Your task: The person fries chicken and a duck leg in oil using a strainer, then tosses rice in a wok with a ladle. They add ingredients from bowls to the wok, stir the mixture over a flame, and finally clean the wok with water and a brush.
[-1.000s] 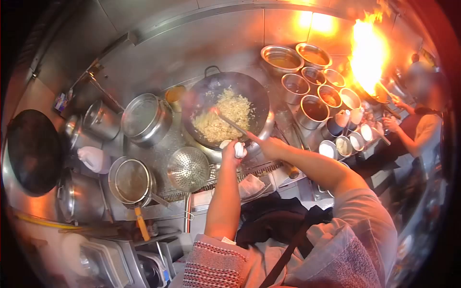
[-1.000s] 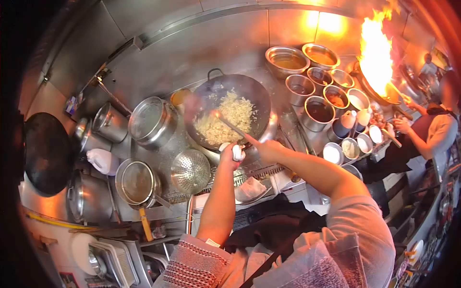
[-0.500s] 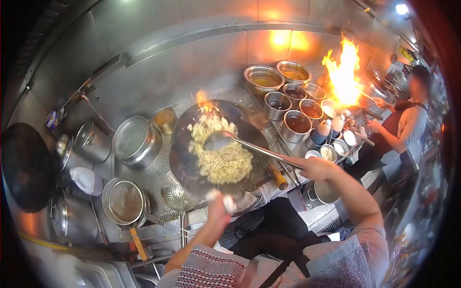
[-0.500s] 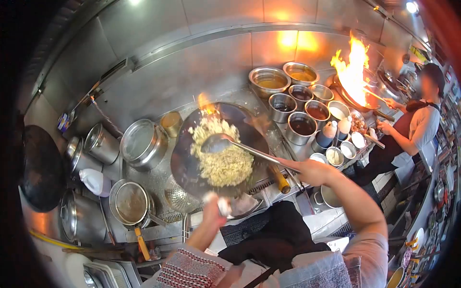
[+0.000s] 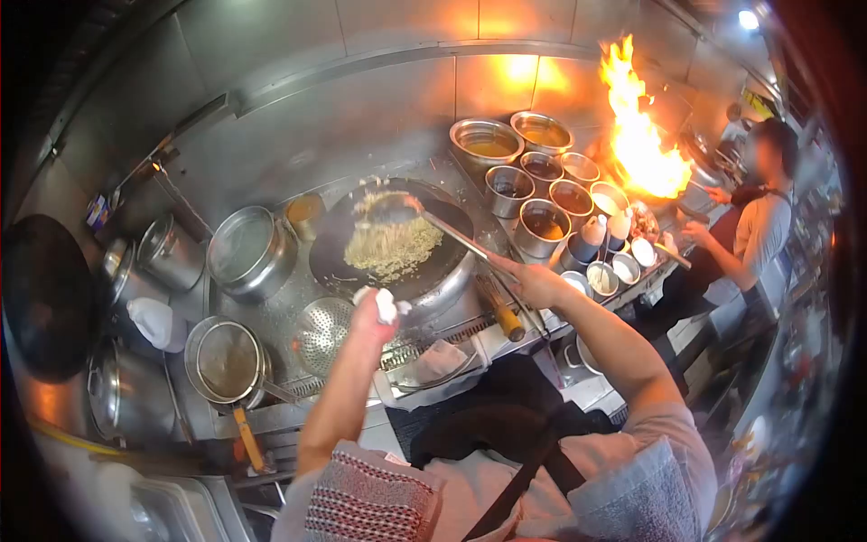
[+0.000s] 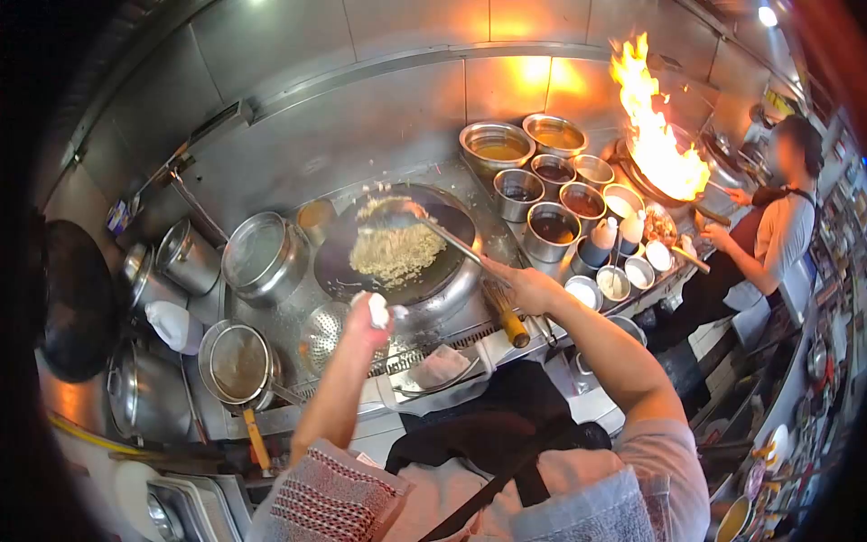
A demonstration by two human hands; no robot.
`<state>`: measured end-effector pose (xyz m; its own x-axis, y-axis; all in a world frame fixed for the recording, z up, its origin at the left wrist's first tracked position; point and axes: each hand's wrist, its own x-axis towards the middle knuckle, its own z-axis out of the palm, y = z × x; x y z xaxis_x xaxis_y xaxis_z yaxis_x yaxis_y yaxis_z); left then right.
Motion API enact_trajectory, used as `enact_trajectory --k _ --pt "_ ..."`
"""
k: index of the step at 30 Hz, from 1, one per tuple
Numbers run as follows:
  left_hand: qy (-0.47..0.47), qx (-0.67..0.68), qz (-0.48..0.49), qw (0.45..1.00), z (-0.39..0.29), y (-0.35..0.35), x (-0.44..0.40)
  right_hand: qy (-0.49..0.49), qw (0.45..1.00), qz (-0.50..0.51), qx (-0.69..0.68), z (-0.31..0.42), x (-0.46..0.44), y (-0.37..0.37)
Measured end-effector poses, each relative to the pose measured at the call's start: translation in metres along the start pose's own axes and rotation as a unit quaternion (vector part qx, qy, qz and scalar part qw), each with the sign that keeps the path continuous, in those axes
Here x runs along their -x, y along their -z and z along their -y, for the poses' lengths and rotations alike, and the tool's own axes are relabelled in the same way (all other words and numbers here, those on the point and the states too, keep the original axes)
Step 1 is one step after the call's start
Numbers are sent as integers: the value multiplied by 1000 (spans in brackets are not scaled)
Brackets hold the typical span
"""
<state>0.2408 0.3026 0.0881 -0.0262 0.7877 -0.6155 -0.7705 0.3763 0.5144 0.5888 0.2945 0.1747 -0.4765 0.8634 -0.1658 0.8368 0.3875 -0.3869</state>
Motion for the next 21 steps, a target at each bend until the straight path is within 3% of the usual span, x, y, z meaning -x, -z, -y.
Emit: enact_trajectory --k 3,5,6,8,9,10,11,12,13,14,15,17,21 --pt "-14 -76 -29 997 -18 -38 48 39 994 -97 -8 3 1 31" --pt "-101 -5 21 995 18 -29 42 43 990 -136 -17 4 -9 29" --pt "-118 -89 17 989 42 -13 31 -21 991 -130 4 4 -15 24" --pt "-286 -142 -31 947 98 -31 41 -107 990 -85 47 6 -24 16" --pt "-359 -161 -41 919 116 -33 22 -91 993 -66 17 -16 -39 -13" --pt "-352 -173 -31 919 112 -38 16 -104 972 17 -208 -4 -35 -8" --pt "-343 -182 -24 921 104 -43 9 -115 895 105 -419 13 -33 -4" --pt "-257 -221 -65 939 84 -43 -2 -118 894 113 -417 20 -41 -7" --pt "-158 -142 32 977 63 -47 5 -133 735 162 -645 23 -52 -9" --pt "-113 -104 18 988 63 -47 13 -136 521 196 -819 26 -58 -11" --pt "-74 -68 6 995 59 -47 18 -137 522 199 -818 31 -59 -15" --pt "-37 -39 -31 998 73 -37 35 -175 359 184 -898 43 -50 -30" --pt "36 -107 48 993 66 -12 59 -152 303 141 -930 43 1 -39"
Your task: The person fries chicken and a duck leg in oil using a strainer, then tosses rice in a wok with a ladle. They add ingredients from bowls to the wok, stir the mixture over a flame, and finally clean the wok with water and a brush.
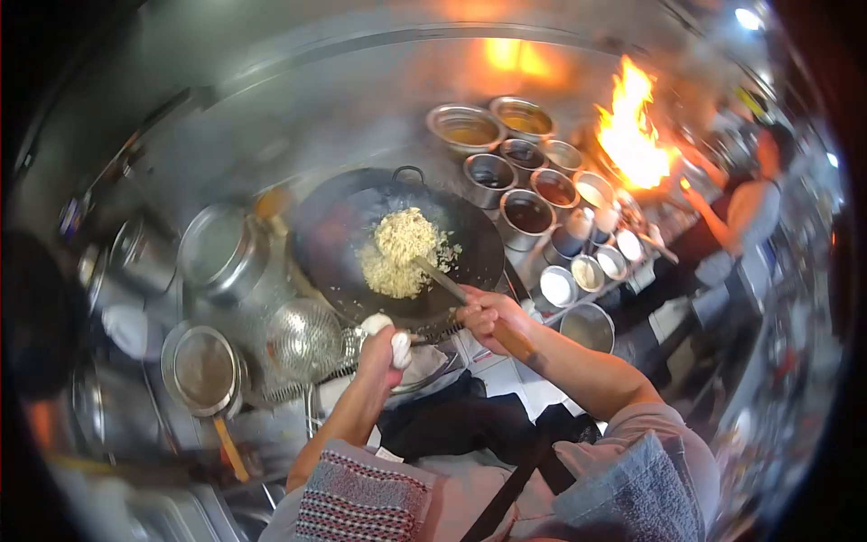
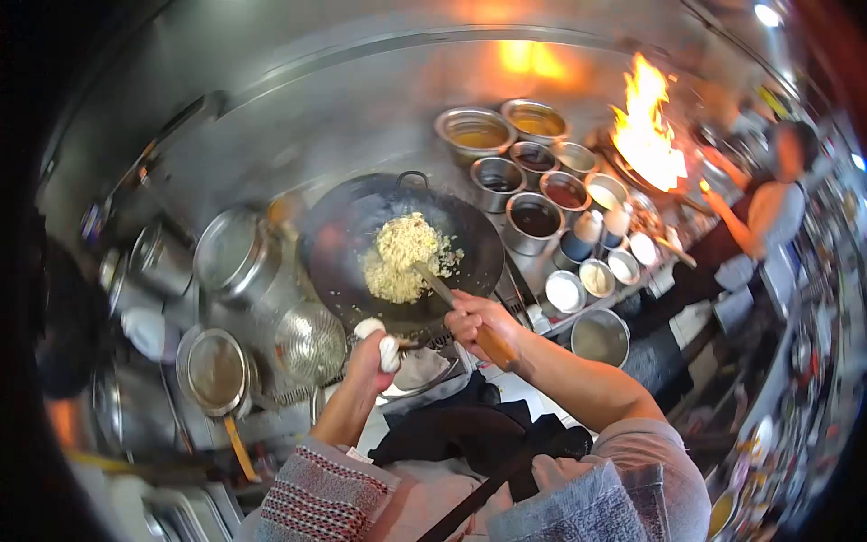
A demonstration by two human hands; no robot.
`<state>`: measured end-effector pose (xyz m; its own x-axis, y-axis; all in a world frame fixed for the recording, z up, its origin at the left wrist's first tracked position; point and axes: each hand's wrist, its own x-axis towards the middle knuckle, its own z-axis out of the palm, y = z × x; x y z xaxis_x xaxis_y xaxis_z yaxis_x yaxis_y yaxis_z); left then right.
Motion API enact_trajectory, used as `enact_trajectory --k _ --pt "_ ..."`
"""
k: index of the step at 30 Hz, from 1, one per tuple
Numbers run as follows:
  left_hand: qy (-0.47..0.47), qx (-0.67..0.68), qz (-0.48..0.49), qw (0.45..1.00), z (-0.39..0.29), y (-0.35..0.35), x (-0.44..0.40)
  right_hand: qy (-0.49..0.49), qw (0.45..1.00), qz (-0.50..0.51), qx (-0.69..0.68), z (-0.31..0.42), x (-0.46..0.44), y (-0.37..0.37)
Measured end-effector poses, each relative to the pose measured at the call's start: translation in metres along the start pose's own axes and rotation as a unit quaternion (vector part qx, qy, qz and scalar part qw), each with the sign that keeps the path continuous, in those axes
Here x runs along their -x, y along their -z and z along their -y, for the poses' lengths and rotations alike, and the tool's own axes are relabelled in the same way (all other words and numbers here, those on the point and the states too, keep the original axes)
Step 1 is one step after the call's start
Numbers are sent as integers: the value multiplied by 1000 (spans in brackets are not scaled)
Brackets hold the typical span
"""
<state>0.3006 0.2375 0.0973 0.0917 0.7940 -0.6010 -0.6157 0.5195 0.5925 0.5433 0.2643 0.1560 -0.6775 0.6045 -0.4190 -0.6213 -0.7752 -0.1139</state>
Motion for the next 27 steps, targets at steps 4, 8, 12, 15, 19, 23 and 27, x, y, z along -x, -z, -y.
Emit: enact_trajectory --k 4,8,12,15,19,23,27 --pt "-6 -120 83 989 -7 16 8 105 991 87 3 -56 62 -5" --pt "-22 -215 177 960 -6 13 5 280 958 53 22 -137 109 9" --pt "81 -314 300 897 47 -6 -17 441 888 -124 47 -217 146 42" --pt "240 -338 362 835 -88 -38 -85 476 829 -293 -18 -189 42 -110" --pt "419 -420 373 713 -128 -107 -96 566 746 -315 -150 -199 18 -155" --pt "467 -474 416 619 -112 -153 -110 629 664 -318 -249 -210 -7 -172" --pt "483 -477 496 541 -121 -168 -126 695 554 -343 -305 -218 -68 -247"
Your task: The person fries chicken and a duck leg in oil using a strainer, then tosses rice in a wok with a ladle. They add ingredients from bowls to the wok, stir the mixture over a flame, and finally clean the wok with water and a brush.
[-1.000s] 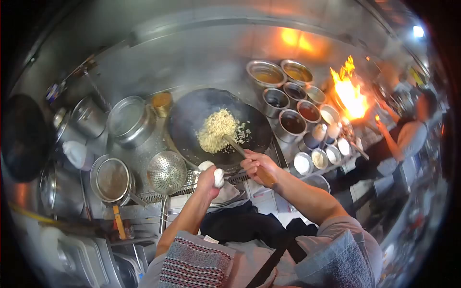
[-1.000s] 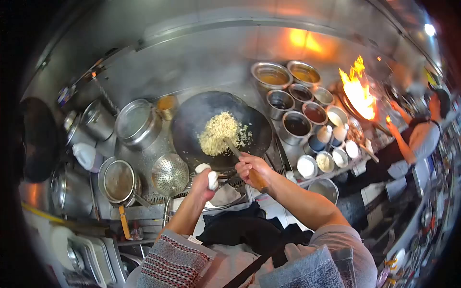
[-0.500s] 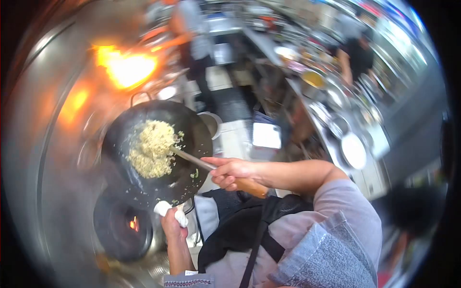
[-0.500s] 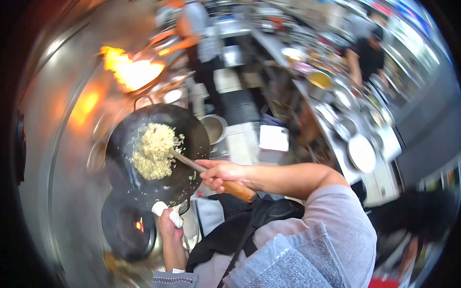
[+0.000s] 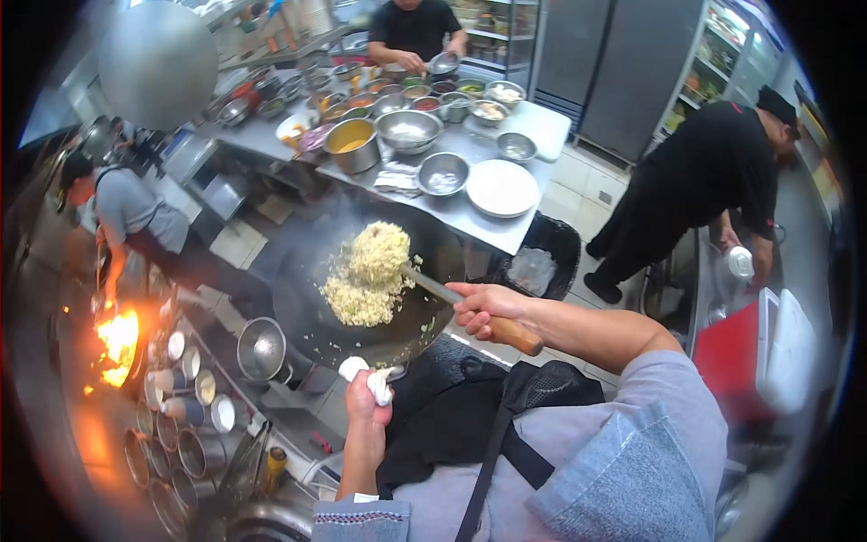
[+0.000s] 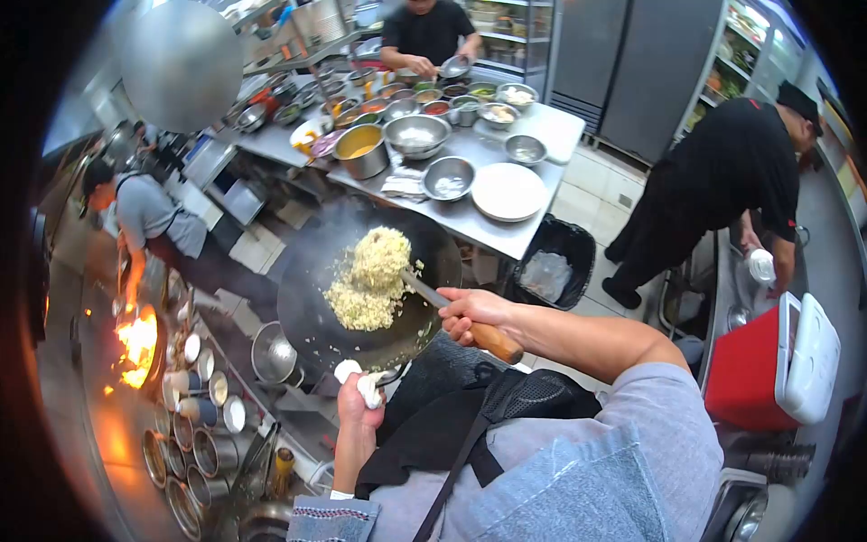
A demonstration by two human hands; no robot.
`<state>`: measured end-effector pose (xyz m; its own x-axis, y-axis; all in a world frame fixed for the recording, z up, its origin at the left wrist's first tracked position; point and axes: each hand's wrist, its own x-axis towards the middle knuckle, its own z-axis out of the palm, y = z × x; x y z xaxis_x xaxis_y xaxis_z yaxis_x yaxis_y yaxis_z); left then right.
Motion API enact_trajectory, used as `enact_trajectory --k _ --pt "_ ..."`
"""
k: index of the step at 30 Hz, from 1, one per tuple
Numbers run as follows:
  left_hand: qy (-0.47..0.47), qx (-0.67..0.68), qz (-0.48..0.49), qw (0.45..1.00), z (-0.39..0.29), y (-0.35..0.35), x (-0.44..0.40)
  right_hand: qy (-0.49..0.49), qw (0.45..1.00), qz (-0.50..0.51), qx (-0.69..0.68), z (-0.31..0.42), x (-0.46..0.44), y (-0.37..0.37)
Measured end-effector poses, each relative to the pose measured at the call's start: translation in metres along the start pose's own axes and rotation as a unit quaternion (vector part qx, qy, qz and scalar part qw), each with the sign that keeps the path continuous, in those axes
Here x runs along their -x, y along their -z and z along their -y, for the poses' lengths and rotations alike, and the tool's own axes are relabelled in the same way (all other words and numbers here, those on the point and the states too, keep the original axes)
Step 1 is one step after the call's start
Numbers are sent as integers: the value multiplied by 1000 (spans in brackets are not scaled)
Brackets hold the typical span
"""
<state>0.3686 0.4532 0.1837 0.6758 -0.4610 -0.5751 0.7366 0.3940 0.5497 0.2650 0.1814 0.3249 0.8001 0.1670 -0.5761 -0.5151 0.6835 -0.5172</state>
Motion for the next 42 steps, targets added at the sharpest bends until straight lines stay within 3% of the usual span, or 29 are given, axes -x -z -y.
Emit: enact_trajectory --k 3,7,11,13,15,17,18,19,21,23,25,27,29,31,33,35,37,39,40,42 --pt "-63 -35 -1 997 13 -5 -29 67 996 11 -53 -21 23 19" --pt "-72 -69 54 994 13 5 -23 156 986 25 -54 -57 76 18" --pt "-111 -81 28 990 23 1 -42 220 973 -66 5 -50 89 49" --pt "-115 -75 33 990 23 8 -44 238 955 -162 77 -47 84 63" --pt "-74 -48 47 995 18 12 -44 241 944 -193 118 -44 71 88" --pt "-62 -33 20 997 16 10 -39 209 850 -342 342 -49 54 123" --pt "-46 -26 22 998 15 8 -31 204 695 -428 541 -54 28 183" --pt "-30 -18 20 999 14 -1 -27 200 698 -424 541 -43 26 199" --pt "-25 -27 -3 999 17 -21 -15 107 549 -524 642 -26 28 215" --pt "-31 -31 -33 998 13 -33 7 69 530 -513 672 15 39 243" --pt "-23 -40 -37 998 9 -46 20 35 501 -516 694 72 70 224" --pt "-25 -5 -76 997 9 -62 28 50 490 -519 699 114 103 185" --pt "-29 1 -32 999 14 -53 9 75 476 -524 702 133 132 147" --pt "-29 -11 -99 995 12 -74 14 154 507 -508 679 139 150 111" --pt "-30 0 -106 994 9 -86 11 306 533 -387 687 127 161 112" --pt "-17 11 -105 994 9 -92 9 238 641 -283 673 106 171 94" --pt "-8 32 -134 990 5 -108 23 288 632 -178 697 71 168 98" --pt "30 102 -136 985 -9 -144 64 145 665 -62 730 43 144 138" --pt "38 42 -44 997 2 -120 53 146 662 -60 733 49 143 131" --pt "-106 140 -138 975 1 -148 23 147 675 35 722 57 135 97"
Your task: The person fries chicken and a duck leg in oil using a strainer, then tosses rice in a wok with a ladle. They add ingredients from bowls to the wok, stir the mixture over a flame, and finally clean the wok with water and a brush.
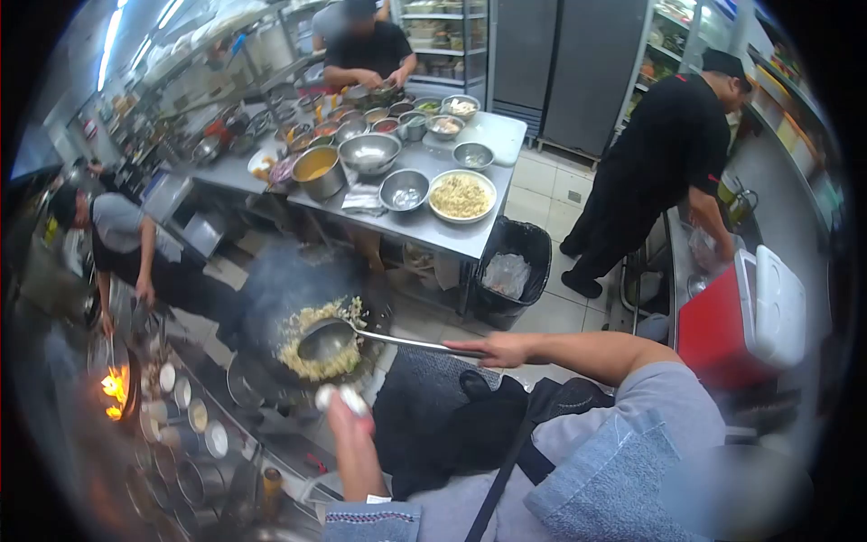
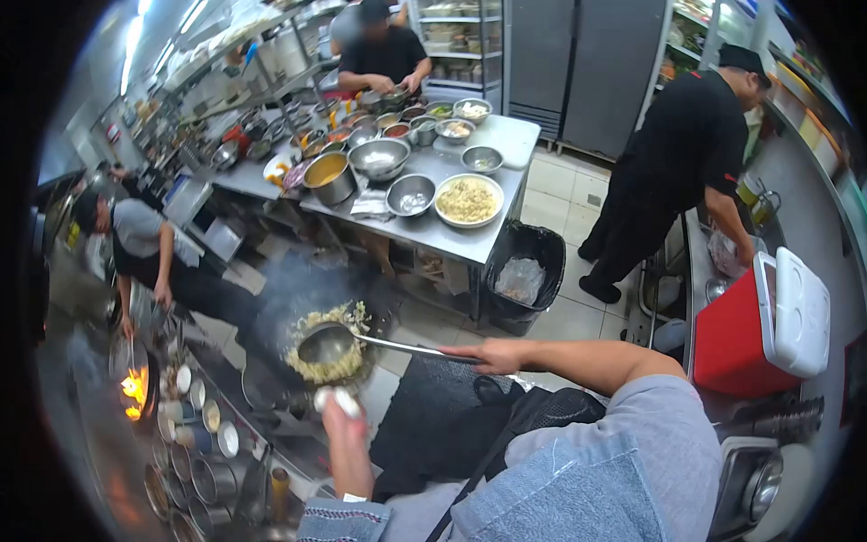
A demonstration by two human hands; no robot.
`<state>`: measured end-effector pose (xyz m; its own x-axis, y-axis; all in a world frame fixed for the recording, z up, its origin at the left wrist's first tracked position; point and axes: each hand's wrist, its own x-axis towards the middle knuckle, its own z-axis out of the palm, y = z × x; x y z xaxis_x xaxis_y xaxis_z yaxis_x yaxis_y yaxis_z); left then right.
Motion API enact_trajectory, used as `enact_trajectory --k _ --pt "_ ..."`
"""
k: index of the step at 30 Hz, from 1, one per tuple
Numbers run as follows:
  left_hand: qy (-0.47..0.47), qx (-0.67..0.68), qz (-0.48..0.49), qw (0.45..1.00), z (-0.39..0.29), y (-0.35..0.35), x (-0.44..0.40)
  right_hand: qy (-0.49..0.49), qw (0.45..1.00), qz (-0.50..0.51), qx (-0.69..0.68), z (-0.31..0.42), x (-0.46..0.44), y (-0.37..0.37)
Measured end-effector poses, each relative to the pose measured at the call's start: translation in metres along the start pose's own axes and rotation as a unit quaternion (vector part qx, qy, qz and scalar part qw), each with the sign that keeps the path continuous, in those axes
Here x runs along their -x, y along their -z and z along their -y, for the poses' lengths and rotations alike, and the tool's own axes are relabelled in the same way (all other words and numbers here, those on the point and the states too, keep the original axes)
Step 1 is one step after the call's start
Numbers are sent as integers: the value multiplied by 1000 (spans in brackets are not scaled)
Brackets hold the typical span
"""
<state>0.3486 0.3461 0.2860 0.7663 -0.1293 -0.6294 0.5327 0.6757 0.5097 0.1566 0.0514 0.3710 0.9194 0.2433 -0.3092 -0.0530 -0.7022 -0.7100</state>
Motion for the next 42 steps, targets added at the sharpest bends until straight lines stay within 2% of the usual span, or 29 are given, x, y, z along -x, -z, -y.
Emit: enact_trajectory --k 3,4,6,8,9,10,11,13,14,15,16,18,19,21,22,23,24,26,27,28,30,33,34,35,37,38,39,40,42 --pt "67 -83 55 993 -37 -30 -79 37 998 -42 9 -14 -43 4" --pt "52 -64 -19 996 -42 -47 -62 57 998 -18 9 4 -47 10" --pt "72 -10 6 997 -15 -22 -20 -65 983 -30 -166 40 -42 50" --pt "78 -14 44 996 -5 -4 1 -51 945 8 -323 39 -36 64" --pt "92 -17 54 994 -1 3 7 -51 943 -10 -328 34 -40 70" --pt "96 4 -20 995 -10 -17 2 -72 935 -14 -348 34 -44 76" --pt "92 -17 21 995 -18 -27 -11 -87 929 -25 -358 34 -52 89" --pt "69 -58 83 993 -1 -21 -21 -69 975 -70 -201 19 -59 94" --pt "35 -75 46 995 23 -19 -24 9 987 -157 -38 4 -65 91" --pt "-43 -116 46 991 50 -20 -6 86 958 -244 122 -15 -66 83" --pt "-86 -138 52 985 71 -16 10 84 958 -245 122 -15 -72 81" --pt "-173 -181 96 963 107 -8 15 -131 959 -186 170 -16 -80 75" --pt "-219 -199 130 946 120 -1 9 -144 965 -152 158 -44 -94 62" --pt "-137 -207 48 968 107 -20 -1 -158 987 -20 -37 -18 -103 60" --pt "-93 -225 58 968 93 -22 -27 -145 958 48 -241 -38 -118 48" --pt "-47 -244 68 966 83 -16 -50 -130 884 111 -436 -60 -131 30" --pt "33 -200 50 978 75 -13 -56 -161 812 132 -544 -61 -136 17" --pt "160 -139 28 977 81 2 -60 -179 722 145 -653 -68 -127 -7" --pt "167 -106 -3 980 89 11 -41 -179 672 158 -701 -74 -118 -17" --pt "185 -106 -27 977 88 6 -12 -200 663 166 -702 -72 -102 -17" --pt "223 -59 16 973 91 11 7 -215 653 151 -711 -64 -80 -1" --pt "373 -5 74 925 126 72 -122 -211 673 167 -689 -59 -78 7" --pt "251 -16 -62 966 140 42 -128 -220 670 142 -694 -55 -81 6" --pt "251 -32 -47 966 139 17 -104 -225 670 111 -698 -48 -89 9" --pt "140 -2 69 988 130 -41 -27 -214 718 75 -658 -35 -92 16" --pt "119 -35 87 988 143 -24 -48 -200 768 41 -607 -28 -88 29" --pt "137 -109 3 985 147 8 -93 -174 773 58 -607 -36 -91 38" --pt "206 -59 -23 976 119 -1 -103 -194 795 13 -575 -45 -96 41" --pt "170 -99 -38 980 110 0 -90 -207 728 26 -652 -51 -95 51"
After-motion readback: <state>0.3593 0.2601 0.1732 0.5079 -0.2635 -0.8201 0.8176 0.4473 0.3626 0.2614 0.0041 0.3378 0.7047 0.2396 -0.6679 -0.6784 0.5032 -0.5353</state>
